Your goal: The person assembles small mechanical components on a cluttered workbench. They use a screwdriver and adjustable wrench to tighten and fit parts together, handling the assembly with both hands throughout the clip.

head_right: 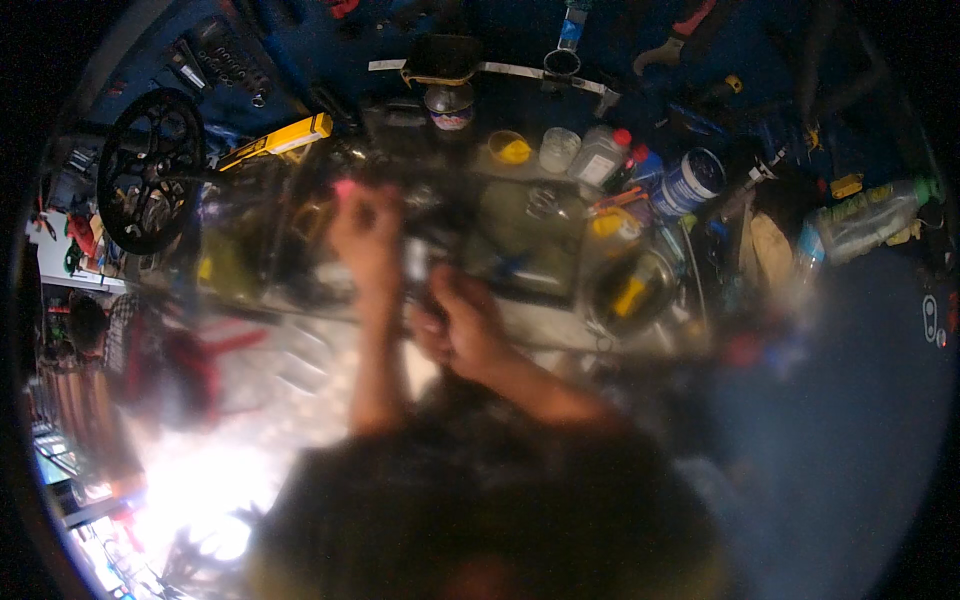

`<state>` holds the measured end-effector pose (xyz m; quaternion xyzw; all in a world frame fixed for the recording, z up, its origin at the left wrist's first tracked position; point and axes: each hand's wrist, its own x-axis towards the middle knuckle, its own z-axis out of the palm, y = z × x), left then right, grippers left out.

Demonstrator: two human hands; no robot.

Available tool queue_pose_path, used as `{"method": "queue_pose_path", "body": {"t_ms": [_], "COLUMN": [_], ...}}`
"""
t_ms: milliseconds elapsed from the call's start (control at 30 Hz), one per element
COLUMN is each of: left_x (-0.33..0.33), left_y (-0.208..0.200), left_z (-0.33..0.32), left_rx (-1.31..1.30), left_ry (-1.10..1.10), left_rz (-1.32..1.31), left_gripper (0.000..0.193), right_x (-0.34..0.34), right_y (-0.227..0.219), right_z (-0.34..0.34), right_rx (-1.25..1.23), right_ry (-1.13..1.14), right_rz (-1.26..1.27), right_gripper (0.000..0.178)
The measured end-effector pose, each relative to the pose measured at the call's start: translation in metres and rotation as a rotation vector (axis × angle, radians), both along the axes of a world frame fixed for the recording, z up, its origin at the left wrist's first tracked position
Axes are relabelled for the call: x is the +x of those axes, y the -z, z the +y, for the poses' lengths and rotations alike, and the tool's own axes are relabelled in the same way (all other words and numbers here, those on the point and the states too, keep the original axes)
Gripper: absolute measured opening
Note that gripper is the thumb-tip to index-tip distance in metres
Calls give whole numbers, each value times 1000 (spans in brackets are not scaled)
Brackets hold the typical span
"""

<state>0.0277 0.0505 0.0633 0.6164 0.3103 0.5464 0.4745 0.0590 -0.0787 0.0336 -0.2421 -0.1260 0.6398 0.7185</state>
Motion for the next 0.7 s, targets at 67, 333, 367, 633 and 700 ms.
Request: {"method": "queue_pose_path", "body": {"t_ms": [67, 333, 367, 633, 700], "left_x": [0, 2, 3, 6, 9], "left_y": [2, 7, 7, 11, 6], "left_z": [-1, 0, 0, 1, 1], "left_rx": [33, 55, 82, 26, 98], "left_ry": [-10, 24, 24, 97, 197], "left_rz": [3, -3, 4, -258, -377], "left_gripper": [23, 18, 18, 24, 31], "right_x": [-3, -12, -12, -12, -6], "right_y": [-1, -6, -8, -8, -14], "right_z": [-1, -2, -2, -1, -3], "right_rx": [-39, -86, -86, -100, -83], "right_ry": [23, 105, 110, 170, 146], "right_rz": [3, 27, 26, -263, -347], "right_gripper": [34, 34, 34, 26, 25]}}
